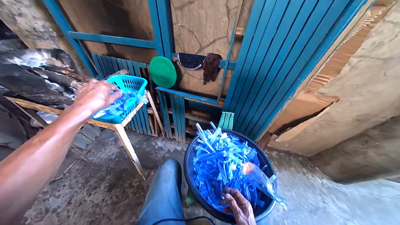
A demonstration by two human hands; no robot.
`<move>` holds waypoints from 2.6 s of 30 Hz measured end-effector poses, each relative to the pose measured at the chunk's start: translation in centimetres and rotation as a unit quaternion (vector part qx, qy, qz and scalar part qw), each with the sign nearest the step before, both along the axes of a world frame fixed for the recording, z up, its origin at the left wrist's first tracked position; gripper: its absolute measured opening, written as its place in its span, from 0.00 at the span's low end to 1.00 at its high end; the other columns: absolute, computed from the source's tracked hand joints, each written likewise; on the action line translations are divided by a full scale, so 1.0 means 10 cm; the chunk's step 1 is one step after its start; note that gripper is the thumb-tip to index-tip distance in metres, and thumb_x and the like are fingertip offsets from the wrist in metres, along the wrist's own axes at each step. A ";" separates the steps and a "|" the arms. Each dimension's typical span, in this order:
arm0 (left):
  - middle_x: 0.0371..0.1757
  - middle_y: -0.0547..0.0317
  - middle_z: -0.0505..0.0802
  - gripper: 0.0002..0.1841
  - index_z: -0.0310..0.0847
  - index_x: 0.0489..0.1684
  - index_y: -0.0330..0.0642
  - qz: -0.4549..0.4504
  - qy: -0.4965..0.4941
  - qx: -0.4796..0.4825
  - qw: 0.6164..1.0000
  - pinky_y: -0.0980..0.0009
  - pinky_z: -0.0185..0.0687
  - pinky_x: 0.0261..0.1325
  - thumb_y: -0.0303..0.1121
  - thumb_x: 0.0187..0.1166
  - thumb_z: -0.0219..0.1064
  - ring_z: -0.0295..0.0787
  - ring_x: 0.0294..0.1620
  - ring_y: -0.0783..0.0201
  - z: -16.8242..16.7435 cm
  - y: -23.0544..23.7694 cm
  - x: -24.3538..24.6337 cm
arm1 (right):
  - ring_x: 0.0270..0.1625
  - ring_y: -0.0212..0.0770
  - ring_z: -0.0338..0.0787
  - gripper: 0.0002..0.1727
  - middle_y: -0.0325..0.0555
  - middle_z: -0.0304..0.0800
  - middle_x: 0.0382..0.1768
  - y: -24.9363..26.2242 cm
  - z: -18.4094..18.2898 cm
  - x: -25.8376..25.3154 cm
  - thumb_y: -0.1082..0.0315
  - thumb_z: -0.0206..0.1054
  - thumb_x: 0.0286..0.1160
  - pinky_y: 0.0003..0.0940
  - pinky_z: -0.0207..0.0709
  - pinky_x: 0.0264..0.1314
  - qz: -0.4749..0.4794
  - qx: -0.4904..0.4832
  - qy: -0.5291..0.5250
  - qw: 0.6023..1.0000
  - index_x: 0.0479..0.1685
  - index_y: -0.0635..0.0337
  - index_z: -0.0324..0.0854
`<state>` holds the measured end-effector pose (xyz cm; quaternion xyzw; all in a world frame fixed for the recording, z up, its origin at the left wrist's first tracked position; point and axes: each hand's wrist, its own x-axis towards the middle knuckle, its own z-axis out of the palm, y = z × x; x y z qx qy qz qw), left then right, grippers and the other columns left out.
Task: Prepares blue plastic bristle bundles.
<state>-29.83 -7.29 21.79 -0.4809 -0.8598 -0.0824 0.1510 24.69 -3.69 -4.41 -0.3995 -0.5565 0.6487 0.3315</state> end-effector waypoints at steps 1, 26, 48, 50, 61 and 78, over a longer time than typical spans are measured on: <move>0.68 0.36 0.88 0.19 0.90 0.61 0.42 -0.029 0.019 0.030 0.999 0.21 0.69 0.65 0.47 0.87 0.64 0.77 0.73 0.24 -0.01 -0.02 0.12 | 0.44 0.47 0.95 0.15 0.54 0.93 0.53 0.00 -0.01 0.01 0.68 0.60 0.84 0.41 0.92 0.42 -0.002 -0.001 0.000 1.000 0.60 0.67 0.83; 0.61 0.39 0.91 0.13 0.85 0.56 0.31 -0.292 -0.060 -0.539 0.788 0.39 0.77 0.65 0.25 0.77 0.68 0.86 0.65 0.38 -2.96 1.08 3.39 | 0.39 0.40 0.95 0.13 0.48 0.94 0.46 -0.02 0.00 -0.12 0.67 0.61 0.84 0.34 0.90 0.38 -0.003 0.008 -0.040 0.999 0.57 0.64 0.85; 0.25 0.55 0.85 0.13 0.86 0.31 0.36 -0.538 -0.372 -0.314 0.688 0.56 0.74 0.35 0.36 0.80 0.63 0.79 0.27 0.62 -1.61 1.16 2.98 | 0.31 0.28 0.86 0.21 0.39 0.90 0.36 0.44 0.25 -0.30 0.62 0.71 0.77 0.25 0.82 0.35 0.051 0.156 -0.054 0.985 0.66 0.63 0.83; 0.25 0.61 0.86 0.12 0.88 0.34 0.38 -0.512 -0.438 -0.272 0.687 0.66 0.76 0.35 0.36 0.80 0.65 0.79 0.26 0.71 -1.63 1.12 2.99 | 0.30 0.27 0.87 0.14 0.39 0.92 0.36 0.45 0.28 -0.29 0.64 0.71 0.78 0.25 0.82 0.35 0.027 0.157 -0.043 0.986 0.55 0.63 0.87; 0.31 0.59 0.96 0.42 0.88 0.37 0.41 -0.189 -0.747 -0.278 0.573 0.67 0.86 0.27 0.67 0.89 0.35 0.92 0.26 0.64 -2.28 0.52 3.24 | 0.25 0.30 0.84 0.10 0.40 0.88 0.27 0.31 0.17 -0.22 0.67 0.66 0.81 0.27 0.81 0.29 -0.046 0.162 -0.012 0.986 0.46 0.65 0.86; 0.39 0.47 0.90 0.15 0.85 0.50 0.35 -0.389 -0.502 -0.250 0.731 0.51 0.82 0.52 0.40 0.86 0.64 0.88 0.41 0.54 -2.34 0.53 3.32 | 0.26 0.31 0.85 0.08 0.42 0.85 0.28 -0.41 -0.09 -0.16 0.68 0.65 0.79 0.27 0.82 0.30 -0.052 0.156 0.003 0.986 0.38 0.66 0.83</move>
